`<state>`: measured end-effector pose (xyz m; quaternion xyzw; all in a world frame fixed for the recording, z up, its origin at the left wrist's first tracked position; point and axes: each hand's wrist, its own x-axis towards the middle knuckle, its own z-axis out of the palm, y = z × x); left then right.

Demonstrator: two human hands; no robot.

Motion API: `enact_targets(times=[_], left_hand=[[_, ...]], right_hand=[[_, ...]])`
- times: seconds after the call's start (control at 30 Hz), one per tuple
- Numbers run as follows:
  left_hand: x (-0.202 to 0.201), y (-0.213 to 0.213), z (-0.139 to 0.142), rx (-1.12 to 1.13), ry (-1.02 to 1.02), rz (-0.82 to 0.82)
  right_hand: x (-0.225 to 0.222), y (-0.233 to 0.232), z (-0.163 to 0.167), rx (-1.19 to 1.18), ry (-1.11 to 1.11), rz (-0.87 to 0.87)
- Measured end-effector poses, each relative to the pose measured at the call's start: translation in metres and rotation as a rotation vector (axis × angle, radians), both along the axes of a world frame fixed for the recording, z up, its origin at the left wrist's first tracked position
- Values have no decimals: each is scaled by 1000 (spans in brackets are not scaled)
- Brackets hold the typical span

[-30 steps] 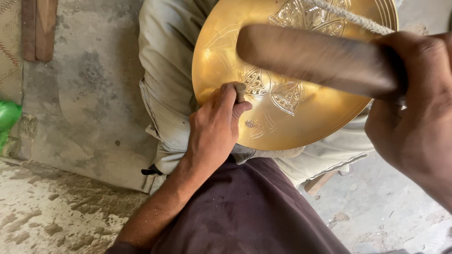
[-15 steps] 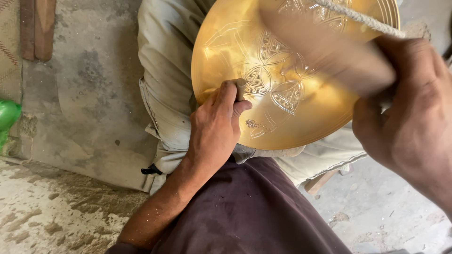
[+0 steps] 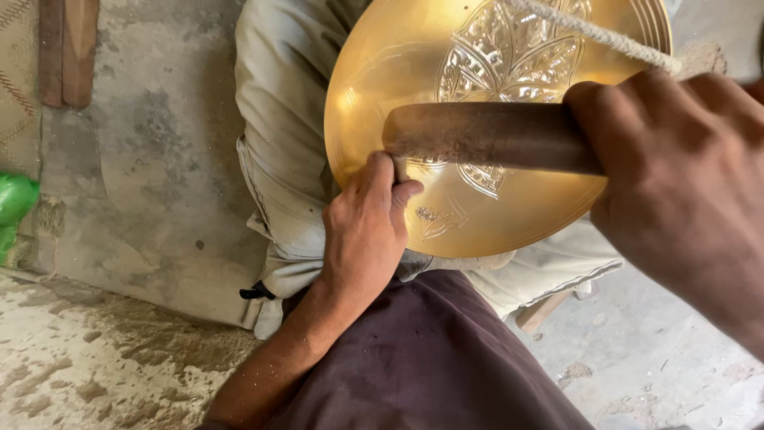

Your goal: The person sits cross-legged on the floor with a brass plate on their lap, holds a chisel against the floral pattern, and strikes the chisel with a wooden mallet to emboss the design, repositioning the chisel to different parts of the pattern.

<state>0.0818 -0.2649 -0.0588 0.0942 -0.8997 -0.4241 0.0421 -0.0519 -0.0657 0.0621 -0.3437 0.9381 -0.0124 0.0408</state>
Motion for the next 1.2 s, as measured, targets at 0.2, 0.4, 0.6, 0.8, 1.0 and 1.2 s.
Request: enact_targets(times=[0.2,0.4,0.6,0.8,1.0,1.2], left_hand=[[5,2,1,28,65,54],[11,3,0,50,52,84],[16,0,-3,39,53,116],[23,0,-9,32,70,138],[26,1,-16,-8,86,131],[27,4,-14,15,65,140]], right_hand=[[-2,-5,5,-81,-80,-86],[2,-14,9,-128,-70,-43],[2,-18,5,-116,-76,80],[0,-34,7,165,177,280],[1,-40,17,21,48,197],[3,-35,18,23,38,196]])
